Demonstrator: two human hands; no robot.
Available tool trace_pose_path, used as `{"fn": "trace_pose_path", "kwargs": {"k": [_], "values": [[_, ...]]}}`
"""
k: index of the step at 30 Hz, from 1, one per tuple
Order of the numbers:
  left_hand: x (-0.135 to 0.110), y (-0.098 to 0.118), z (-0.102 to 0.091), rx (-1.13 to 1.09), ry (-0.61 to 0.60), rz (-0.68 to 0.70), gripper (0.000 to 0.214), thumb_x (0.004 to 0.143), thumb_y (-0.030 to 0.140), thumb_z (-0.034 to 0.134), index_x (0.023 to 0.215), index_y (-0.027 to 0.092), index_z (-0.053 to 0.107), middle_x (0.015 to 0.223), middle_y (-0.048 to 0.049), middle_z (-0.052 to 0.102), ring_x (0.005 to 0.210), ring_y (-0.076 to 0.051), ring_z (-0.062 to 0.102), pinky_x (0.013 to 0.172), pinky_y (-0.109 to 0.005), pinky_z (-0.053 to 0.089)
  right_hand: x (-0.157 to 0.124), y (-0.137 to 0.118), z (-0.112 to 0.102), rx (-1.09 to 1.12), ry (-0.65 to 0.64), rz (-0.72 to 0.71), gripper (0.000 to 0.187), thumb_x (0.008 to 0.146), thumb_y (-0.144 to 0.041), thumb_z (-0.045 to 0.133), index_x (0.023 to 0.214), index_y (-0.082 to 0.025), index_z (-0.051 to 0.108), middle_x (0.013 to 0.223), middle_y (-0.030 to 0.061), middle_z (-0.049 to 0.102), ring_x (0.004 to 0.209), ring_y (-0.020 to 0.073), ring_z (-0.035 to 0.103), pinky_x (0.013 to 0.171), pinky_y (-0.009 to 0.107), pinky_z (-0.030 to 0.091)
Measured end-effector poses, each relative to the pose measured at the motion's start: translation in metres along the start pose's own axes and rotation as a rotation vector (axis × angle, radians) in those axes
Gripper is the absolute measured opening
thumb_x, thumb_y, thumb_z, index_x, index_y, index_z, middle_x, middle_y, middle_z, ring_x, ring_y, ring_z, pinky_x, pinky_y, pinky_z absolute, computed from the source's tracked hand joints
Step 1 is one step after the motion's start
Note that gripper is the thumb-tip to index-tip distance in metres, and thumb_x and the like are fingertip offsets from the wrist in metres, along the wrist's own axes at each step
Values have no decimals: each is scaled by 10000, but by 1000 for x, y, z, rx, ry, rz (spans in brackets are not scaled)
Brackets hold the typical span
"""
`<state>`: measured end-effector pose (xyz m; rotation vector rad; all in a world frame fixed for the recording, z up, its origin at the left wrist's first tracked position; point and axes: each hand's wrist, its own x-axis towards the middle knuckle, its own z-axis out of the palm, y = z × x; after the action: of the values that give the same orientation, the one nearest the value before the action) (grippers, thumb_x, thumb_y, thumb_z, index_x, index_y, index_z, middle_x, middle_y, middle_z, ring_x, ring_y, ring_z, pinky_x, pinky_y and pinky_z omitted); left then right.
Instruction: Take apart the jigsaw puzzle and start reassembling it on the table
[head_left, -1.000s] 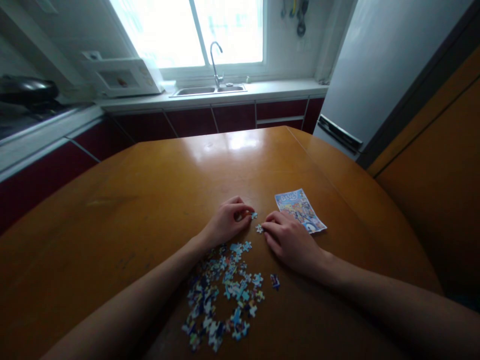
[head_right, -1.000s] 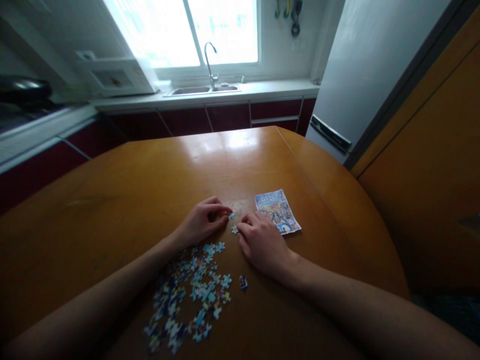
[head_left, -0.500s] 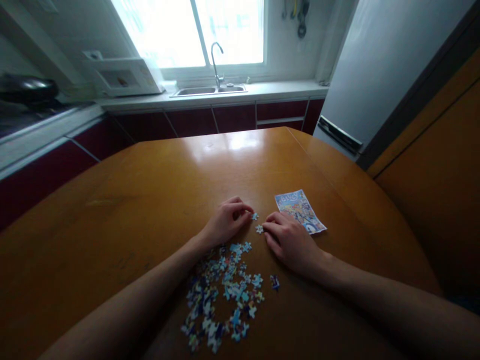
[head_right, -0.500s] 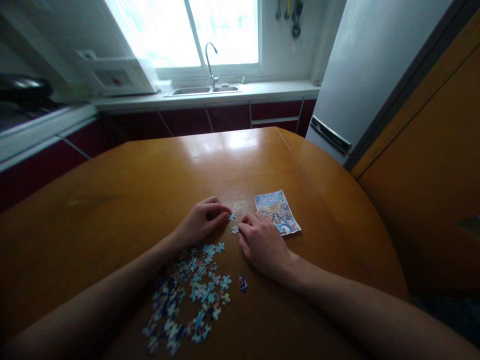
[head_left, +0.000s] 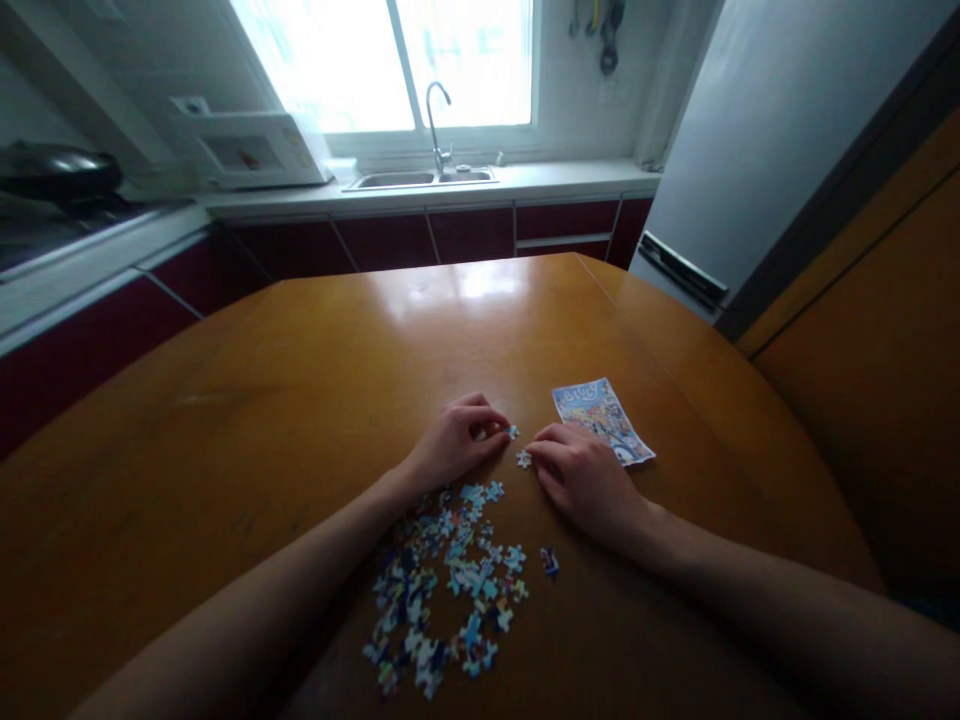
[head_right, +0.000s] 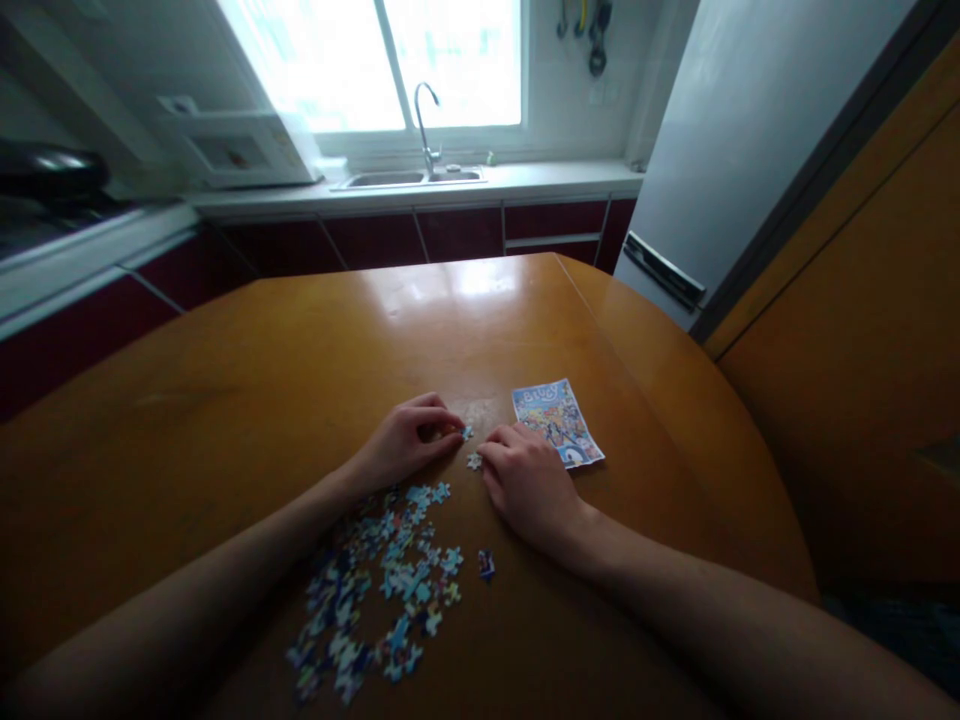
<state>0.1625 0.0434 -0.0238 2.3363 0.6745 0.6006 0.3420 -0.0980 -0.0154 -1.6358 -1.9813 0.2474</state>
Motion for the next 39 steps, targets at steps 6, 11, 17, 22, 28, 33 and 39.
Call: {"fn": "trace_pose_path", "kwargs": {"k": [6,11,17,22,28,33,39], "values": [[1,2,0,-17,-6,-13,131,848,285,688,904,205,777,793,-20,603,663,-115,512,603,-246,412,1,-3,0,-1,-1,34,145,931,-172,554,955,-178,697,975,74,650,915,197,565,856,354,465],[2,2,1,-24,-20,-21,160,859,330,691,921,217,786,809,-27,619,672,-120,523,601,-251,414,2,-3,1,-32,-31,45,137,931,-192,573,873,-185,697,945,65,626,886,191,552,830,346,455],[5,0,0,-35,-30,-34,153,856,337,697,915,232,791,794,-22,630,658,-118,519,610,-257,413,2,-2,-2,-66,-49,26,145,934,-178,571,867,-180,700,934,62,628,890,187,539,814,330,441],[8,-1,3,-20,-16,-53,155,853,358,702,905,241,791,822,-26,659,682,-125,545,620,-259,419,3,-2,-8,-132,-67,26,176,945,-181,556,856,-176,708,918,70,636,887,194,524,802,334,428],[8,-2,8,28,-2,-59,188,867,390,690,963,263,790,829,-27,664,670,-122,535,600,-250,410,3,4,-9,-95,-66,47,125,909,-171,616,867,-195,730,898,60,651,891,200,533,831,356,415],[7,-2,6,22,-2,-48,212,864,415,698,984,264,785,838,-28,680,662,-125,543,594,-249,419,3,6,-8,-82,-57,19,153,925,-180,600,883,-205,745,888,59,664,901,210,552,842,379,411],[9,-3,4,-96,40,-86,245,936,362,593,977,198,770,931,-67,749,787,-160,654,710,-281,499,2,8,-12,-48,-33,24,204,939,-170,569,864,-219,752,903,58,679,889,208,552,821,375,412]]}}
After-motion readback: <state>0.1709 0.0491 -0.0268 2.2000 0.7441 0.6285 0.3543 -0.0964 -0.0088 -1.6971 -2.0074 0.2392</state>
